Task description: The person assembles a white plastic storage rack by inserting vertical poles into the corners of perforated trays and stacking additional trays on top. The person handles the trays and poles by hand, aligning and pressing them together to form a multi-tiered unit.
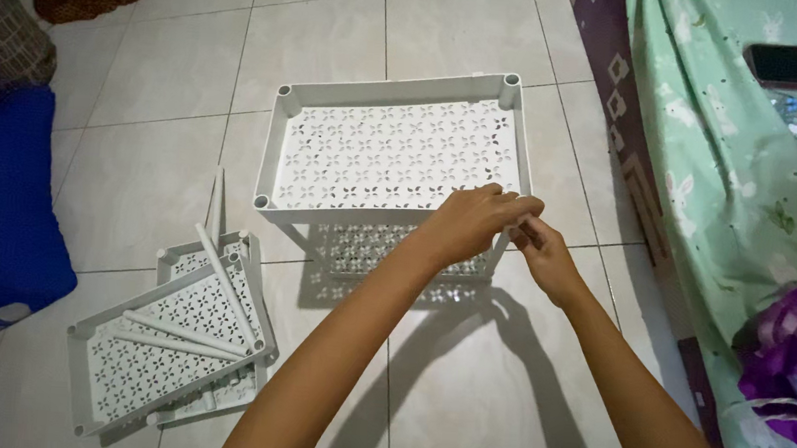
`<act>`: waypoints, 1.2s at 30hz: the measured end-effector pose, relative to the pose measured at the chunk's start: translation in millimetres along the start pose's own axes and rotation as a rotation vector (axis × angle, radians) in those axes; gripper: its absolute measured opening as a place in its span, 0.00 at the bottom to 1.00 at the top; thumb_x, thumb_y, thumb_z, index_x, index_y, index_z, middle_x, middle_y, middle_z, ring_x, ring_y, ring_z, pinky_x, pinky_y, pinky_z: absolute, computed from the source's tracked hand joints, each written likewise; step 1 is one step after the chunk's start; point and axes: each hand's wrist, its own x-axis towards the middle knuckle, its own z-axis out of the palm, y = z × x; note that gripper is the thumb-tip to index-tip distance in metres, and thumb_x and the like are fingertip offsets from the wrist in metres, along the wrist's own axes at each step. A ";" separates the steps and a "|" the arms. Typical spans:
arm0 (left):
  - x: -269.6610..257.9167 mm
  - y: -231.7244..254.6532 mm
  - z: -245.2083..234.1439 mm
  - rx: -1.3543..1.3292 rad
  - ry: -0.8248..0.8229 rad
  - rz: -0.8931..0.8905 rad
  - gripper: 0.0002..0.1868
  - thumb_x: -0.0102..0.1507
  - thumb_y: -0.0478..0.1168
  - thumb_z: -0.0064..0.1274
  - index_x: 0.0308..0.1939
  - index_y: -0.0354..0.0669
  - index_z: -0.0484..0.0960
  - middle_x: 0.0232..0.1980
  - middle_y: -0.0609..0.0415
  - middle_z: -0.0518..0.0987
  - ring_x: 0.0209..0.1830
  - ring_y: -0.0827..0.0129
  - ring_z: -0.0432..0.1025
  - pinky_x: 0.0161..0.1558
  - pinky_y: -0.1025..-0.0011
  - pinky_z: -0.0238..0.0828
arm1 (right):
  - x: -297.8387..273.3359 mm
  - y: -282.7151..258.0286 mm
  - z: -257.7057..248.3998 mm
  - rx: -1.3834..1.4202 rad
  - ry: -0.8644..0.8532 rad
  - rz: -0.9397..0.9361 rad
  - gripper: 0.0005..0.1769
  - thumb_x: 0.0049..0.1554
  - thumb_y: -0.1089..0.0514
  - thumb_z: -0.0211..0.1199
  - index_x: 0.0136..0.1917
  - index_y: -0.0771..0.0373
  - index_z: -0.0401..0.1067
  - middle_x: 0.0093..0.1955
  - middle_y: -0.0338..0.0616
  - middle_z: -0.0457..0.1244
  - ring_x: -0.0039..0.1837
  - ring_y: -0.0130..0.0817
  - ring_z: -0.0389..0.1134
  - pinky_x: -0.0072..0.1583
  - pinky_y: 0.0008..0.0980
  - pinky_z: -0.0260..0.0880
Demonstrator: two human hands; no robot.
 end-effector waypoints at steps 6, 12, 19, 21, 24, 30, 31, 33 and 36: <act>0.4 11.0 -12.1 -0.028 -0.051 -0.077 0.29 0.56 0.28 0.54 0.58 0.60 0.74 0.41 0.62 0.85 0.46 0.63 0.77 0.35 0.61 0.74 | -1.5 0.0 -3.5 -0.150 0.005 0.066 0.13 0.69 0.57 0.53 0.61 0.65 0.72 0.56 0.43 0.68 0.62 0.32 0.66 0.67 0.38 0.66; 19.4 -2.4 -30.0 -0.276 -0.034 -0.316 0.28 0.73 0.52 0.36 0.78 0.60 0.57 0.58 0.50 0.82 0.58 0.52 0.75 0.61 0.53 0.70 | 4.3 -37.3 -11.7 0.182 0.087 -0.167 0.22 0.63 0.59 0.53 0.70 0.63 0.63 0.71 0.45 0.60 0.73 0.36 0.60 0.74 0.38 0.59; 43.3 -26.4 5.8 -0.031 -0.211 -0.731 0.33 0.74 0.55 0.26 0.82 0.62 0.37 0.85 0.56 0.36 0.83 0.47 0.27 0.75 0.33 0.23 | 72.1 -144.1 13.3 -0.625 0.376 -0.398 0.32 0.73 0.48 0.41 0.84 0.63 0.43 0.85 0.60 0.38 0.86 0.51 0.36 0.82 0.54 0.37; 44.2 -30.5 10.1 0.057 -0.253 -0.702 0.34 0.74 0.54 0.28 0.82 0.56 0.37 0.86 0.55 0.35 0.84 0.45 0.27 0.75 0.32 0.25 | 81.7 -171.1 28.3 -0.849 0.403 -0.390 0.34 0.76 0.45 0.39 0.87 0.61 0.38 0.88 0.60 0.30 0.88 0.53 0.27 0.82 0.61 0.29; 43.2 -30.8 1.1 0.128 -0.340 -0.707 0.41 0.71 0.56 0.37 0.81 0.53 0.35 0.86 0.55 0.34 0.84 0.46 0.26 0.75 0.32 0.25 | 89.7 -195.0 47.6 -1.057 0.423 -0.399 0.34 0.78 0.42 0.37 0.89 0.57 0.36 0.90 0.55 0.28 0.90 0.52 0.24 0.83 0.67 0.23; 45.7 -26.1 -9.7 0.090 -0.390 -0.673 0.60 0.59 0.61 0.58 0.81 0.54 0.33 0.85 0.56 0.34 0.84 0.50 0.27 0.75 0.35 0.26 | 81.8 -146.4 62.5 -1.140 0.349 -0.246 0.36 0.72 0.41 0.29 0.87 0.55 0.33 0.88 0.52 0.25 0.88 0.53 0.23 0.80 0.67 0.20; 37.6 -22.6 -2.1 0.073 -0.375 -0.674 0.58 0.60 0.60 0.58 0.82 0.54 0.35 0.85 0.56 0.35 0.84 0.50 0.27 0.75 0.34 0.25 | 78.2 -137.6 62.3 -1.139 0.308 -0.205 0.35 0.72 0.41 0.28 0.87 0.54 0.33 0.89 0.50 0.25 0.88 0.52 0.23 0.80 0.66 0.20; 33.1 -26.4 7.1 0.081 -0.383 -0.697 0.52 0.62 0.58 0.56 0.81 0.57 0.40 0.86 0.57 0.35 0.85 0.51 0.28 0.76 0.35 0.26 | 70.5 -134.4 60.3 -1.121 0.271 -0.166 0.35 0.71 0.41 0.27 0.86 0.53 0.32 0.88 0.49 0.24 0.87 0.52 0.22 0.80 0.65 0.19; 41.2 -40.1 19.0 0.128 -0.176 -0.652 0.40 0.69 0.49 0.48 0.81 0.55 0.46 0.86 0.58 0.41 0.84 0.51 0.33 0.74 0.32 0.29 | 72.1 -163.9 56.7 -1.072 0.335 -0.214 0.36 0.71 0.41 0.27 0.87 0.55 0.31 0.88 0.53 0.23 0.86 0.55 0.19 0.79 0.67 0.17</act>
